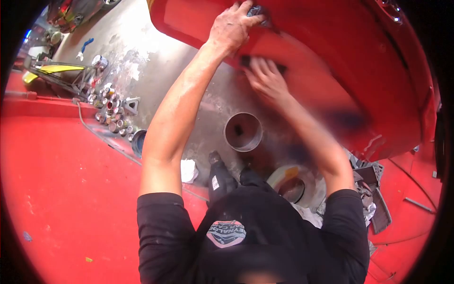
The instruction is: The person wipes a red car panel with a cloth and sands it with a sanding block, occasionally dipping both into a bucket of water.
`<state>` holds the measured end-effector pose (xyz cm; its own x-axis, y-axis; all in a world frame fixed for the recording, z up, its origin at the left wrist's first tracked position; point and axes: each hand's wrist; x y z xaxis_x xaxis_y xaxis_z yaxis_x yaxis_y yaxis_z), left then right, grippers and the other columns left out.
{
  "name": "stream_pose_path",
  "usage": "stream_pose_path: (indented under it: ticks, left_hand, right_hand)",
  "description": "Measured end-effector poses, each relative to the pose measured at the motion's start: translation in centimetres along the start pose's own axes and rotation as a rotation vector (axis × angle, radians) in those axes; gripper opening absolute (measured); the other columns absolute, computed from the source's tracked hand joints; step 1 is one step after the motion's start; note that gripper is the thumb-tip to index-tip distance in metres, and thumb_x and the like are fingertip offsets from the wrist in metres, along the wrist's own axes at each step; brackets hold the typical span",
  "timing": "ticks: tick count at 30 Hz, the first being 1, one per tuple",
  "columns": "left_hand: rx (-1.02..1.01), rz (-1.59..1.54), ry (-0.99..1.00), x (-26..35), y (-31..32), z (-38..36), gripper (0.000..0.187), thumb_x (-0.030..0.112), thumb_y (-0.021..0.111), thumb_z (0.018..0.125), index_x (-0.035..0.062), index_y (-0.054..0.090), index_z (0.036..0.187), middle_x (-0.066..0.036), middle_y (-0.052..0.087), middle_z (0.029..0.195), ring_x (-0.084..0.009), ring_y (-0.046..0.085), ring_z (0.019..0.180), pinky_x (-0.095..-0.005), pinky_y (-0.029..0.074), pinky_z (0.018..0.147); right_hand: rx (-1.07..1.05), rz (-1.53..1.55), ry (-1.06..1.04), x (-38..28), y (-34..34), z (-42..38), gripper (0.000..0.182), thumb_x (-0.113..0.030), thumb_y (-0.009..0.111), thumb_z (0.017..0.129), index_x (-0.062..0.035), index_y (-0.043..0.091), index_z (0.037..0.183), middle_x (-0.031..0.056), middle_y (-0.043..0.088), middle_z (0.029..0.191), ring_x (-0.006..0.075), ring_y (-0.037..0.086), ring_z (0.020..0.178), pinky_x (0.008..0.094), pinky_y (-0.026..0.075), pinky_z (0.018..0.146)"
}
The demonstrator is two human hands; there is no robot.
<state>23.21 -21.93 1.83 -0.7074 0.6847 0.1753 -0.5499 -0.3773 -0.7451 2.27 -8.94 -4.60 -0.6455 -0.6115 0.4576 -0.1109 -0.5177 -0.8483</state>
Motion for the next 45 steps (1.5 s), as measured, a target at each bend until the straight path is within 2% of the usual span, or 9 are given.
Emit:
stream_pose_path:
  ticks: [5, 9, 16, 19, 23, 29, 36, 42, 45]
  left_hand:
    - [0.198, 0.038, 0.136, -1.3, -0.3, -0.2, 0.046, 0.008, 0.072, 0.084, 0.018, 0.076, 0.128, -0.019, 0.064, 0.136, -0.0395, 0.064, 0.124, -0.048, 0.058, 0.101]
    - [0.069, 0.148, 0.013, 0.1, -0.9, -0.1, 0.05, 0.005, 0.072, 0.085, 0.031, 0.081, 0.127, -0.008, 0.062, 0.122, -0.0312, 0.063, 0.114, -0.0426, 0.065, 0.092]
    - [0.059, 0.008, 0.106, 0.4, -1.6, 1.0, 0.04, 0.01, 0.072, 0.083, 0.0178, 0.077, 0.121, -0.012, 0.06, 0.109, -0.0337, 0.062, 0.1, -0.0445, 0.058, 0.082]
    - [0.013, 0.065, 0.018, -0.1, -0.4, 0.7, 0.034, 0.013, 0.069, 0.093, 0.0317, 0.084, 0.118, -0.009, 0.064, 0.116, -0.0317, 0.064, 0.11, -0.0449, 0.061, 0.089]
    - [0.049, 0.101, 0.028, 0.4, -0.5, 0.6, 0.046, 0.007, 0.069, 0.088, 0.0298, 0.081, 0.126, -0.008, 0.061, 0.115, -0.0301, 0.064, 0.106, -0.0434, 0.065, 0.083]
    - [-0.013, 0.071, 0.066, -0.4, -0.9, 1.1, 0.038, 0.011, 0.071, 0.086, 0.0259, 0.08, 0.12, -0.009, 0.062, 0.114, -0.0321, 0.063, 0.107, -0.0438, 0.061, 0.086]
    - [0.047, 0.14, 0.037, -0.4, -0.6, 0.7, 0.04, 0.012, 0.067, 0.092, 0.0335, 0.083, 0.122, -0.007, 0.063, 0.119, -0.0292, 0.065, 0.109, -0.0421, 0.065, 0.087]
    - [0.024, 0.071, 0.051, -0.1, -0.2, 0.6, 0.043, 0.009, 0.074, 0.083, 0.0264, 0.08, 0.121, -0.009, 0.062, 0.117, -0.0323, 0.063, 0.109, -0.0438, 0.062, 0.09]
    - [-0.133, 0.048, -0.034, 1.2, -2.1, 0.8, 0.055, 0.006, 0.077, 0.076, 0.0212, 0.075, 0.128, -0.012, 0.063, 0.13, -0.037, 0.062, 0.116, -0.0451, 0.06, 0.094]
  right_hand:
    - [0.209, -0.026, 0.095, 0.7, 0.0, -8.0, 0.04, -0.021, 0.069, 0.097, -0.0105, 0.077, 0.134, 0.0192, 0.061, 0.153, 0.0327, 0.061, 0.136, 0.0512, 0.045, 0.119]
    - [-0.033, -0.011, 0.236, 1.0, -0.5, -15.6, 0.032, -0.022, 0.07, 0.098, -0.0118, 0.08, 0.127, 0.0227, 0.061, 0.152, 0.0343, 0.061, 0.137, 0.0505, 0.047, 0.117]
    - [-0.168, -0.04, 0.14, -2.0, 1.4, 4.3, 0.048, -0.022, 0.064, 0.093, -0.0101, 0.073, 0.138, 0.0222, 0.06, 0.15, 0.0342, 0.058, 0.137, 0.0489, 0.045, 0.118]
    - [0.165, 0.004, 0.129, 0.8, -0.2, -7.9, 0.039, -0.021, 0.068, 0.096, -0.0103, 0.077, 0.132, 0.0211, 0.064, 0.147, 0.0348, 0.064, 0.13, 0.0511, 0.05, 0.113]
    - [-0.002, -0.043, 0.154, 2.8, -2.4, -17.4, 0.03, -0.019, 0.074, 0.094, -0.0078, 0.082, 0.12, 0.0235, 0.063, 0.146, 0.0363, 0.065, 0.128, 0.0511, 0.053, 0.109]
    - [-0.07, -0.041, 0.028, 0.9, -0.3, 4.4, 0.055, -0.025, 0.065, 0.089, -0.0064, 0.072, 0.14, 0.0235, 0.056, 0.153, 0.0366, 0.056, 0.137, 0.0512, 0.042, 0.121]
    - [0.075, -0.1, 0.117, 3.1, -1.8, -16.9, 0.027, -0.022, 0.075, 0.097, -0.0143, 0.082, 0.122, 0.02, 0.064, 0.148, 0.0333, 0.062, 0.134, 0.0486, 0.052, 0.113]
    - [-0.068, -0.116, -0.023, 2.1, 0.1, 2.2, 0.045, -0.027, 0.069, 0.09, -0.0107, 0.077, 0.131, 0.0207, 0.059, 0.151, 0.0337, 0.056, 0.141, 0.0506, 0.043, 0.121]
    - [-0.029, -0.064, 0.056, 2.2, -1.1, -3.3, 0.048, -0.027, 0.069, 0.089, -0.0097, 0.077, 0.133, 0.0206, 0.059, 0.152, 0.034, 0.056, 0.141, 0.051, 0.043, 0.121]
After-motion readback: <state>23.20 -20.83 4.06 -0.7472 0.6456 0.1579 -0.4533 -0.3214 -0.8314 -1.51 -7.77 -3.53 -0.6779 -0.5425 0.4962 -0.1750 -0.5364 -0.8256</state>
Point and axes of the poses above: each hand's wrist, its own z-axis towards the middle knuckle, its own y-axis out of the palm, x = y × z
